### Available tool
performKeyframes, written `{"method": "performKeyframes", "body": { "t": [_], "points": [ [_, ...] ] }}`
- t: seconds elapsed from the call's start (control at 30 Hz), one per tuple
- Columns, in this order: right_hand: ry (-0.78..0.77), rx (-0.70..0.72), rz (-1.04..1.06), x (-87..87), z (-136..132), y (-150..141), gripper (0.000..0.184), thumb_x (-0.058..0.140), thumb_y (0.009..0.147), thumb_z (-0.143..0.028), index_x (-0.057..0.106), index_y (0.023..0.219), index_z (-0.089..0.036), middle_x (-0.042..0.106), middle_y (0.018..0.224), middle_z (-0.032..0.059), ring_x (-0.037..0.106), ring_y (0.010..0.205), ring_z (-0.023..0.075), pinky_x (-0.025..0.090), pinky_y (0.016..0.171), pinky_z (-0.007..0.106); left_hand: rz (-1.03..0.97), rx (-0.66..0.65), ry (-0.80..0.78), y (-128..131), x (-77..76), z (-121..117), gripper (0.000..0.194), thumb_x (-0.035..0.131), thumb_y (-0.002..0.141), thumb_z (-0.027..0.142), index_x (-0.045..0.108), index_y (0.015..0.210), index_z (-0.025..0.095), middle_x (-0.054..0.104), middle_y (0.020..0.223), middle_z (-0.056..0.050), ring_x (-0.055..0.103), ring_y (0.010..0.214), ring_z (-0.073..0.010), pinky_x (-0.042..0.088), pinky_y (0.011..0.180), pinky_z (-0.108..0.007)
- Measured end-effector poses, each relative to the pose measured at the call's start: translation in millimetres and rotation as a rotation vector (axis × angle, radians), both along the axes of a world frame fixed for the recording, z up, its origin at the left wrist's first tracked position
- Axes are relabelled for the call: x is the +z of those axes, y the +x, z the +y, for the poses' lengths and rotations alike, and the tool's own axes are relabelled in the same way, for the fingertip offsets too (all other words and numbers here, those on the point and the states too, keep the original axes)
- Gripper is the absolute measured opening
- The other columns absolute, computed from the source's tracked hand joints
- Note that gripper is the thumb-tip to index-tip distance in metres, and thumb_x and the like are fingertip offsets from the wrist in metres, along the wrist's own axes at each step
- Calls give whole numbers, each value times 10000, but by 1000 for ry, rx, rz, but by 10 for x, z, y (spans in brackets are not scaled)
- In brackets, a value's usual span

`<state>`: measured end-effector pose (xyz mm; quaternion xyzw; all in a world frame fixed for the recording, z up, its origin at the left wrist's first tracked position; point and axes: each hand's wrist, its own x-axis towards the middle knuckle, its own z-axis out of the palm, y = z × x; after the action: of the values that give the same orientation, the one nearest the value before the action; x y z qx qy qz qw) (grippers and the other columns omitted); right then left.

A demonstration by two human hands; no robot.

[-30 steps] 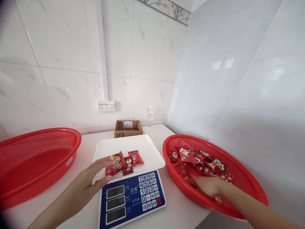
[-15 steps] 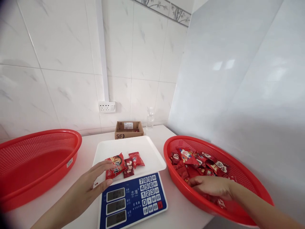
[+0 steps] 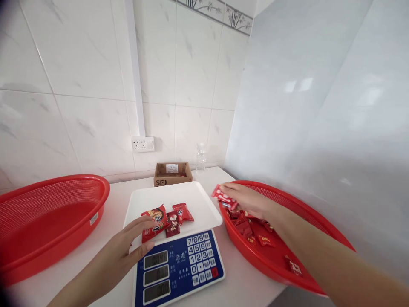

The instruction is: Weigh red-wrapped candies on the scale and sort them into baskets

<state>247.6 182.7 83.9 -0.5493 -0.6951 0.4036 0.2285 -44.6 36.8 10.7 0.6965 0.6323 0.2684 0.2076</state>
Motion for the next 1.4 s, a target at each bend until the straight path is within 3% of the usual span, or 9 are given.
{"method": "performKeyframes", "body": {
  "t": [0.1,0.2,0.47,0.67,0.8,1.03,1.17,1.3,1.4],
  "points": [
    [-207,256,239,-60,74,-435,213,504,878,-351,567,994,-184,601,885,32,519,660,83,423,590,186,16,-9,10,-3,5,-12,414,415,900,473,504,1284,348,431,1436,-13,354,1350,-249,372,1075,-458],
    [-167,394,141,-139,144,-832,103,545,830,-256,555,904,-184,547,815,-5,488,651,76,413,590,184,22,-19,17,-14,32,-22,407,408,904,474,508,1278,348,429,1437,-16,350,1352,-253,392,1059,-458],
    [37,337,-196,-183,247,-1415,187,605,752,-333,483,689,-205,470,659,-40,389,561,94,284,491,223,45,-10,75,-49,20,-15,402,424,903,470,515,1275,346,428,1440,-9,350,1354,-248,368,1081,-449],
    [45,396,-300,-171,292,-1505,421,569,790,-412,340,501,-208,271,495,-64,234,473,88,201,469,256,43,-16,82,-40,34,-19,384,430,903,465,519,1262,360,421,1444,6,347,1355,-241,366,1084,-450],
    [83,385,-326,-178,272,-1502,525,550,802,-455,198,496,-212,181,496,-65,193,484,94,164,487,268,45,-19,126,-31,37,-24,375,445,903,445,539,1250,341,459,1417,-19,390,1329,-262,404,1053,-457],
    [103,354,-324,-148,203,-1491,508,541,788,-511,222,523,-217,247,525,-55,255,497,99,214,485,253,43,-20,121,-38,40,-27,368,445,904,439,536,1250,352,445,1428,-3,377,1338,-247,390,1067,-441],
    [104,391,-325,-134,185,-1466,392,540,787,-399,339,510,-208,277,525,-54,268,499,96,206,476,251,50,-11,82,-39,19,-19,391,433,904,457,512,1276,364,423,1445,-3,353,1352,-256,370,1074,-466],
    [100,421,-363,-107,183,-1432,55,585,708,-246,613,695,-201,474,613,-35,385,532,97,264,475,236,59,-19,59,-39,21,-22,403,429,906,445,494,1295,357,426,1442,-3,351,1353,-250,373,1073,-462],
    [100,462,-419,-97,167,-1408,158,648,667,-285,699,799,-213,566,668,-26,452,576,114,295,476,236,86,-41,43,-32,41,-26,420,427,906,425,470,1319,361,430,1441,1,355,1350,-257,364,1074,-488]
  ]
}}
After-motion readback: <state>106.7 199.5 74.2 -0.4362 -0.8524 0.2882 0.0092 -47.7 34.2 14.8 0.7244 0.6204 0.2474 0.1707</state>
